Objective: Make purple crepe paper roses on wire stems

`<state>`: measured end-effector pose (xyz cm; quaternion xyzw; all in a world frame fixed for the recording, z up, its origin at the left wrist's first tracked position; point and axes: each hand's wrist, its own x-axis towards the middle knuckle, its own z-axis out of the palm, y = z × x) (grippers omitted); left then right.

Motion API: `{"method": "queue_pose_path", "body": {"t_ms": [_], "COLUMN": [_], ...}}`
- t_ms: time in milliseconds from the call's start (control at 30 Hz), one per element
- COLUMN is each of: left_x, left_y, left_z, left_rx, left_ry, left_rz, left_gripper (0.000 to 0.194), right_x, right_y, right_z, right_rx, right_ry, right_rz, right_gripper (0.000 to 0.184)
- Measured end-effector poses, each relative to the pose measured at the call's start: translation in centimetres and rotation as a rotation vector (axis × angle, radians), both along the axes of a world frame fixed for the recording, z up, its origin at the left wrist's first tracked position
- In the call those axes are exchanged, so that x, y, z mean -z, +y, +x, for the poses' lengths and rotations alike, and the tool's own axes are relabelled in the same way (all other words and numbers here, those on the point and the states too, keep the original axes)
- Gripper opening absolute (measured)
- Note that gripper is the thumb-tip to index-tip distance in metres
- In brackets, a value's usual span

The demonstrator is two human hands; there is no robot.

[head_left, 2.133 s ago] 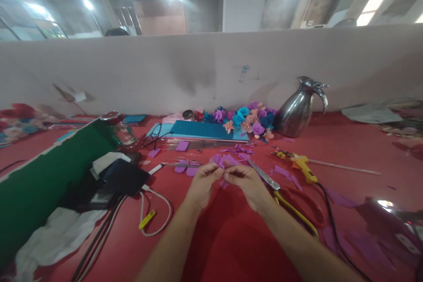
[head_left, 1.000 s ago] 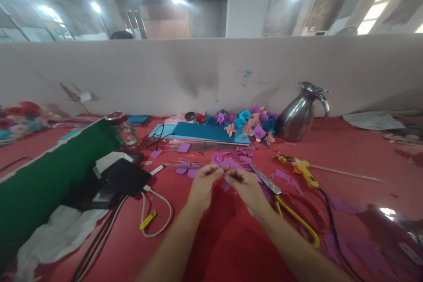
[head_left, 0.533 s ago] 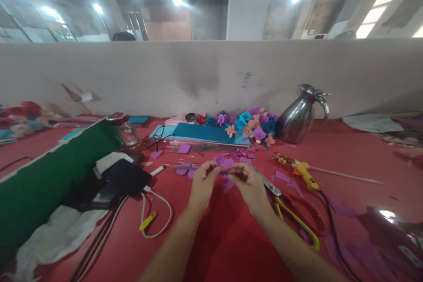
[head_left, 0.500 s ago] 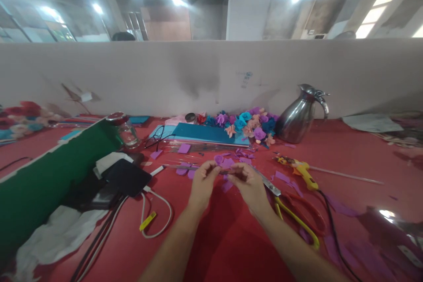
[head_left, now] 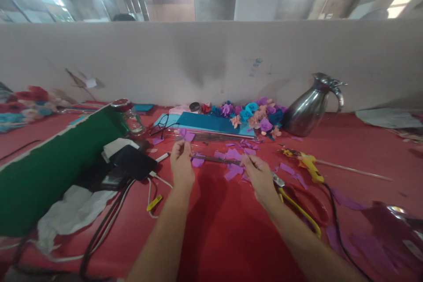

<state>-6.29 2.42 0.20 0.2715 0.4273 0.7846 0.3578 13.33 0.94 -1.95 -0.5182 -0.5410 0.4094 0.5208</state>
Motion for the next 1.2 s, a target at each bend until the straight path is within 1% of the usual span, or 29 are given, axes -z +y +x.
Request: {"method": "queue_pose_path", "body": {"t_ms": [67, 133, 167, 267, 367, 433, 533, 633, 733, 867, 1067, 1200], "left_x": [-0.1, -0.2, -0.3, -0.3, -0.3, 0.0, 0.4, 0.8, 0.8, 0.7, 0.9, 0.7], "left_y": [0.1, 0.2, 0.2, 0.1, 0.2, 0.2, 0.2, 0.3, 0.2, 0.1, 0.1, -0.1], "left_z": [-1.0, -1.9, -2.3, -3.2, -3.8, -4.1, -4.4, -4.4, -4.4, -4.5, -4.8, -4.8], "left_rx": [-0.087, -0.119, -0.125, -0.162, -0.206, -0.190, -0.079, -0.027, 0.004, 0.070, 0.244, 0.264], "left_ry": [0.070, 0.106, 0.118, 0.134, 0.111, 0.095, 0.100, 0.169, 0.226, 0.175, 0.071, 0.035], "left_rz": [-0.010, -0.036, -0.048, -0.075, -0.091, -0.140, -0.271, -0.354, -0.343, -0.338, -0.324, -0.314], "left_gripper": [0.025, 0.025, 0.024, 0.021, 0.017, 0.016, 0.017, 0.020, 0.023, 0.026, 0.034, 0.034], "right_x": [0.2, 0.1, 0.0, -0.7, -1.5, -1.8, -1.7, -1.1, -0.4, 0.3, 1.1, 1.1], "right_y": [-0.3, -0.8, -1.0, -1.1, -0.6, 0.0, 0.6, 0.8, 1.0, 1.4, 1.7, 1.7], "right_z": [-0.3, -0.9, -1.3, -3.1, -5.3, -6.8, -8.5, -9.5, -9.8, -9.9, -10.1, -10.0], "right_rx": [-0.029, -0.123, -0.175, -0.330, -0.414, -0.414, -0.391, -0.378, -0.389, -0.376, -0.331, -0.317], "right_ry": [-0.144, -0.340, -0.453, -0.778, -0.986, -1.087, -1.208, -1.272, -1.290, -1.271, -1.220, -1.153], "right_rz": [0.044, 0.129, 0.176, 0.255, 0.294, 0.357, 0.448, 0.514, 0.544, 0.567, 0.589, 0.555], "right_gripper": [0.032, 0.018, 0.016, 0.028, 0.029, 0.028, 0.024, 0.019, 0.019, 0.018, 0.019, 0.017]}}
